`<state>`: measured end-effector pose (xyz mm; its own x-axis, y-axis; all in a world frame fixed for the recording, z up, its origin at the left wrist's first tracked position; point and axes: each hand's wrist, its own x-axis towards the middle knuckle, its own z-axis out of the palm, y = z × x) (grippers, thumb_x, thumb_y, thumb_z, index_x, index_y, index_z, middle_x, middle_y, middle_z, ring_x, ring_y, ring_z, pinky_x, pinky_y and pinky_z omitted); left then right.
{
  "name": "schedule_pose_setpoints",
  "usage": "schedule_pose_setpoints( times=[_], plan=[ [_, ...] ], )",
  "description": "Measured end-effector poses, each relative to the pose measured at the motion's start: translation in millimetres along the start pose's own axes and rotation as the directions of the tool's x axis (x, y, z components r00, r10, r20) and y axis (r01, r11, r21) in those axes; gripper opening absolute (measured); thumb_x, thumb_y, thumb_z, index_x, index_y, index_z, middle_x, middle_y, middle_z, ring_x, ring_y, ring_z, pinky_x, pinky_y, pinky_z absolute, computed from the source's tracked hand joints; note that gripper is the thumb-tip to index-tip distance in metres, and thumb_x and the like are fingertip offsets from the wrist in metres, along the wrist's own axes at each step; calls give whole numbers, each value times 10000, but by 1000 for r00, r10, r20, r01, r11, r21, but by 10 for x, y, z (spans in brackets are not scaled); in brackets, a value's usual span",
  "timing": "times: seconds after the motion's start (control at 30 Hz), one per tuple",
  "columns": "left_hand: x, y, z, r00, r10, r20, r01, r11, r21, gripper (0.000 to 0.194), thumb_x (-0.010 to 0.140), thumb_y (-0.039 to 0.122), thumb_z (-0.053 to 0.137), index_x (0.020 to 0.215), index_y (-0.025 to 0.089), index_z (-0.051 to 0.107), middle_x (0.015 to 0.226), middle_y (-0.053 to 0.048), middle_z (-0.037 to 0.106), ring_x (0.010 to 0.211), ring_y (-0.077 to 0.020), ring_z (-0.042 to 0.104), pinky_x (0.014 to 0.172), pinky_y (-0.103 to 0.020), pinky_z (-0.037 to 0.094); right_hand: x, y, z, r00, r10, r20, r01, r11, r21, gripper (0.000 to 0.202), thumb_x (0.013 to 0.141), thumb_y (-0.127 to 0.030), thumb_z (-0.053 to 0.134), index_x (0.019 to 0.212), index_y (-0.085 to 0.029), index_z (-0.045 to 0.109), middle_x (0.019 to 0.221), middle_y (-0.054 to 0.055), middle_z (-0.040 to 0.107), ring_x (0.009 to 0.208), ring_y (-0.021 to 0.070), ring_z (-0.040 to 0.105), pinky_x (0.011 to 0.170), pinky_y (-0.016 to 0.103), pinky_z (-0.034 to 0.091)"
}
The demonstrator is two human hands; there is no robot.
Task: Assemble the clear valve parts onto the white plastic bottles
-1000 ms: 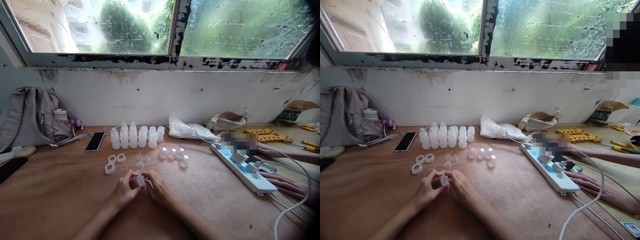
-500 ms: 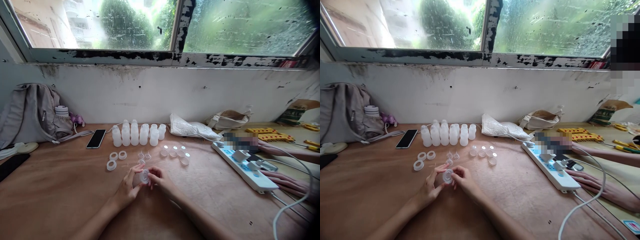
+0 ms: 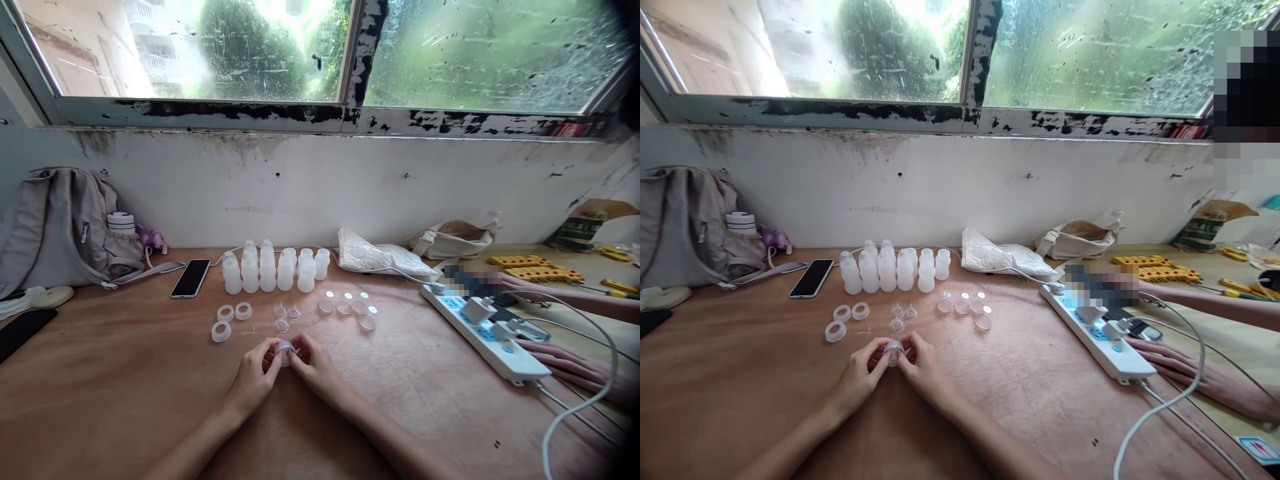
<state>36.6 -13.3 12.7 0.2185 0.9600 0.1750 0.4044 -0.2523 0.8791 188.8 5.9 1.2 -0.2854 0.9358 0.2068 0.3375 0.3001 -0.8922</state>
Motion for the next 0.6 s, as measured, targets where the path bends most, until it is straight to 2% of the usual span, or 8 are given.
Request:
schedule_pose_setpoints(
  times=[0.2, 0.33, 0.6],
  plan=[
    [3, -69, 43, 999, 27, -20, -27, 1000, -5, 247, 802, 228, 430, 1027, 207, 530, 966, -55, 625, 856, -175, 596, 718, -281, 501, -2, 20, 9, 999, -39, 25, 38, 997, 66, 169, 745, -123, 481, 893, -204, 476, 760, 1, 604, 639, 121, 561, 550, 218, 437],
    [6, -96, 44, 1000, 16, -22, -16, 1000, 13, 236, 790, 206, 438, 1004, 213, 538, 937, -36, 640, 818, -160, 609, 672, -248, 498, 1, -4, 12, 998, -43, 47, 40, 997, 70, 216, 711, -90, 473, 890, -211, 466, 744, -8, 600, 649, 123, 568, 550, 210, 433],
    [7, -74, 24, 997, -5, -80, 20, 982, 190, 222, 751, 190, 470, 951, 224, 560, 801, 9, 631, 563, -109, 549, 585, -210, 446, 27, 9, 28, 997, -34, 65, 27, 995, 97, 207, 679, -58, 462, 822, -208, 459, 637, -45, 552, 575, 106, 507, 522, 197, 372]
  ],
)
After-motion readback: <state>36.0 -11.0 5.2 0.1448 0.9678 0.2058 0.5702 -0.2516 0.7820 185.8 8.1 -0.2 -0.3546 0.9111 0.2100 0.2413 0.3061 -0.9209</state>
